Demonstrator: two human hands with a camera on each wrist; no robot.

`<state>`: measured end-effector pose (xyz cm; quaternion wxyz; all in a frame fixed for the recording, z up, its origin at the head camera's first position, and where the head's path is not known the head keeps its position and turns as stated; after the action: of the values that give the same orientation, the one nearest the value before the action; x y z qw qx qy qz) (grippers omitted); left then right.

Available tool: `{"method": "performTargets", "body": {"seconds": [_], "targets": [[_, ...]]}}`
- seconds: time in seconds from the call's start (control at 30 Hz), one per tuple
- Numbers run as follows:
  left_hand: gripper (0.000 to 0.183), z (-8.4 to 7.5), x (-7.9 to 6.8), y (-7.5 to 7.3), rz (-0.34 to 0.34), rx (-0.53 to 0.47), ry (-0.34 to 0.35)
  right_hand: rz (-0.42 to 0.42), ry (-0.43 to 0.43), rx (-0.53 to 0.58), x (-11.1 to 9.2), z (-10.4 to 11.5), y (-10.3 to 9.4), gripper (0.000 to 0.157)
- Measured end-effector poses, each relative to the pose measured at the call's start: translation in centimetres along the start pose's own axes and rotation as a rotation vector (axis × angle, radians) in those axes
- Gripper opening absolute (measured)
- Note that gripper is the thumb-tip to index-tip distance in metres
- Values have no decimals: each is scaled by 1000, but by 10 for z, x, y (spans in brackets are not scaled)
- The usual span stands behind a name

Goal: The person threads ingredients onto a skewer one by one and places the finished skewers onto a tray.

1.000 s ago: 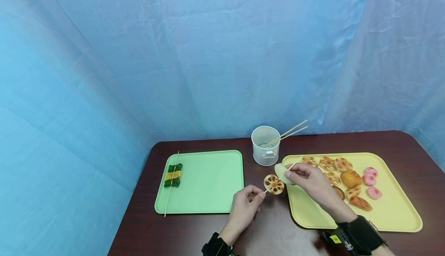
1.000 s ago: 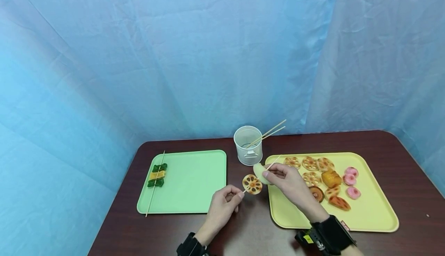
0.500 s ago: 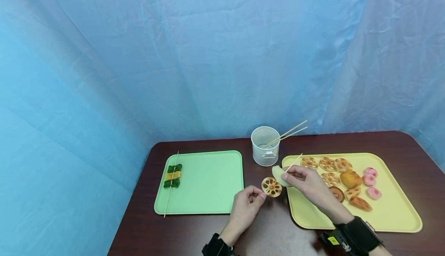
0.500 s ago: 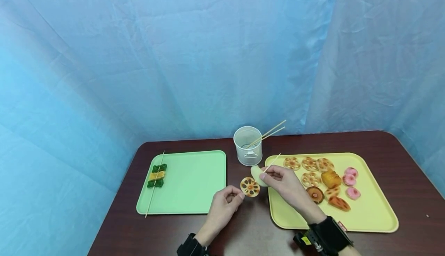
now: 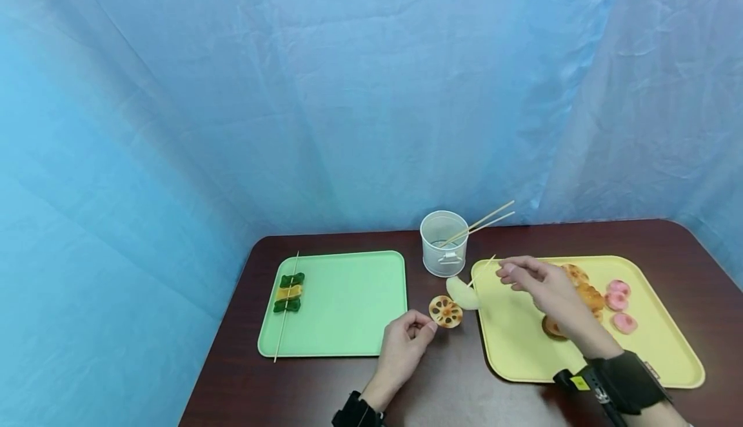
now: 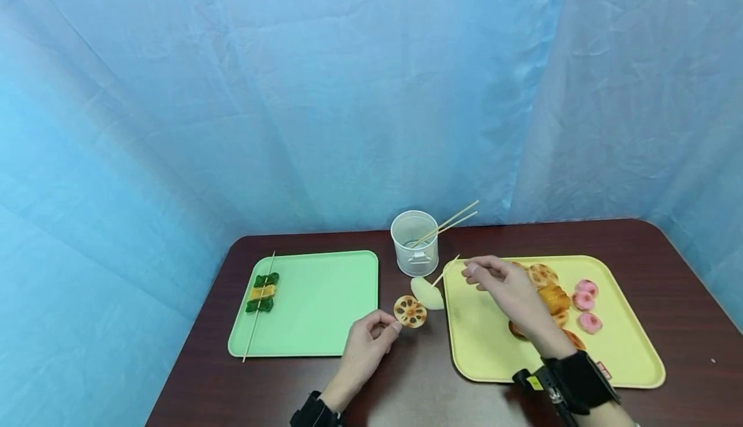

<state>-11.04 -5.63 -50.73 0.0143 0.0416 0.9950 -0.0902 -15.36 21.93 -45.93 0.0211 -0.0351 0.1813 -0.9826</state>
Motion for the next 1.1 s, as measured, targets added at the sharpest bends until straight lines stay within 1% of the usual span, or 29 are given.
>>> {"method": "performTargets", "body": {"seconds": [0.13, 0.27, 0.43, 0.6, 0.7, 0.77, 0.93, 1.1], "targets": [[9, 2, 0, -3, -10, -13, -11, -43, 3, -159, 4, -4, -19, 45], [11, 3, 0, -5, -10, -9, -23, -58, -47, -320, 11, -9, -30, 39], [11, 4, 0, -6, -9, 2, -38, -35, -81, -491, 23, -17, -32, 30], [9, 5, 0, -5, -6, 5, -37, -10, -148, -647, 33, -27, -29, 26], [9, 5, 0, -5, 0, 3, -29, 13, -165, -706, 37, -29, -25, 28], [10, 6, 0, -5, 4, 2, -26, 30, -158, -733, 39, -30, -23, 29], [11, 7, 0, -6, 14, -6, -13, 66, -146, -765, 43, -33, -22, 32], [9, 8, 1, -6, 16, -2, -20, 75, -168, -798, 48, -35, -18, 27]]}}
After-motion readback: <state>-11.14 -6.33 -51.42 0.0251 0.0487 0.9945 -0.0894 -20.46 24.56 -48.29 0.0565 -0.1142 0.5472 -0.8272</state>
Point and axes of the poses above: each hand's wrist, its own x-axis towards the middle knuckle, its own y-axis out of the palm, z = x × y, the point moved 2 cm from there along x, towards the middle knuckle, and after that the axes turned 3 degrees about -z, right-handed, at the moved point
